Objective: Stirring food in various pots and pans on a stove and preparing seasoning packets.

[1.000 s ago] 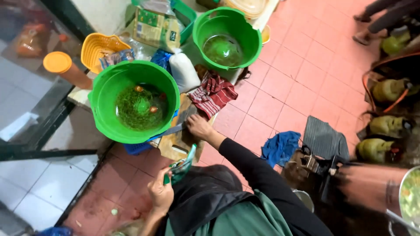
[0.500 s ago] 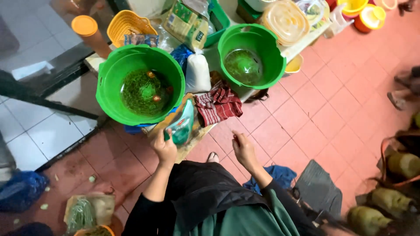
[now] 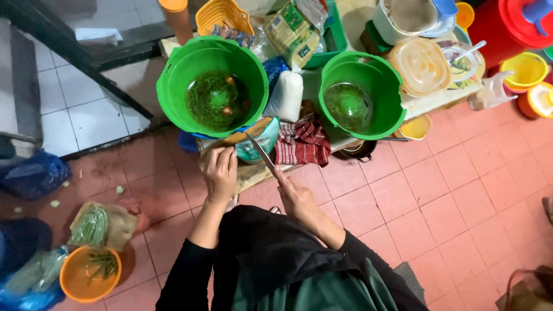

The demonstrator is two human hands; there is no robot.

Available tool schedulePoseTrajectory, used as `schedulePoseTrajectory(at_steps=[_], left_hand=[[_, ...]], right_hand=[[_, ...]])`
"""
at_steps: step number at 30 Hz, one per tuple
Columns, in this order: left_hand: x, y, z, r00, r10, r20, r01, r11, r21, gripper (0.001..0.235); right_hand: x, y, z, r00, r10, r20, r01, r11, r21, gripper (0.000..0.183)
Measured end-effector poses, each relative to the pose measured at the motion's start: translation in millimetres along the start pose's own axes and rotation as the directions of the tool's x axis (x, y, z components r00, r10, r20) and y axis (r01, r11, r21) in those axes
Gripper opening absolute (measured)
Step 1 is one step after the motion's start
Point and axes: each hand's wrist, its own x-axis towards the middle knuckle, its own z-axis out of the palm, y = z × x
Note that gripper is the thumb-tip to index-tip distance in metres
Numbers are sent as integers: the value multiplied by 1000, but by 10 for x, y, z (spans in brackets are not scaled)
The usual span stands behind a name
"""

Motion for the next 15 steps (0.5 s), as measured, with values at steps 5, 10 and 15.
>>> schedulePoseTrajectory(at_steps=[5, 10, 15], left_hand=[[110, -2, 72, 998, 65, 16, -67, 989, 132, 9], [78, -156, 140, 991, 18, 134, -29, 996, 81, 3], [31, -268, 202, 989, 37, 144, -49, 996, 79, 6]], right_hand=[[139, -194, -175, 992, -114, 55, 117, 991, -59, 53], [223, -274, -276, 982, -127, 139, 144, 982, -122, 53], [384, -337, -274, 974, -108, 199, 133, 984, -115, 54]])
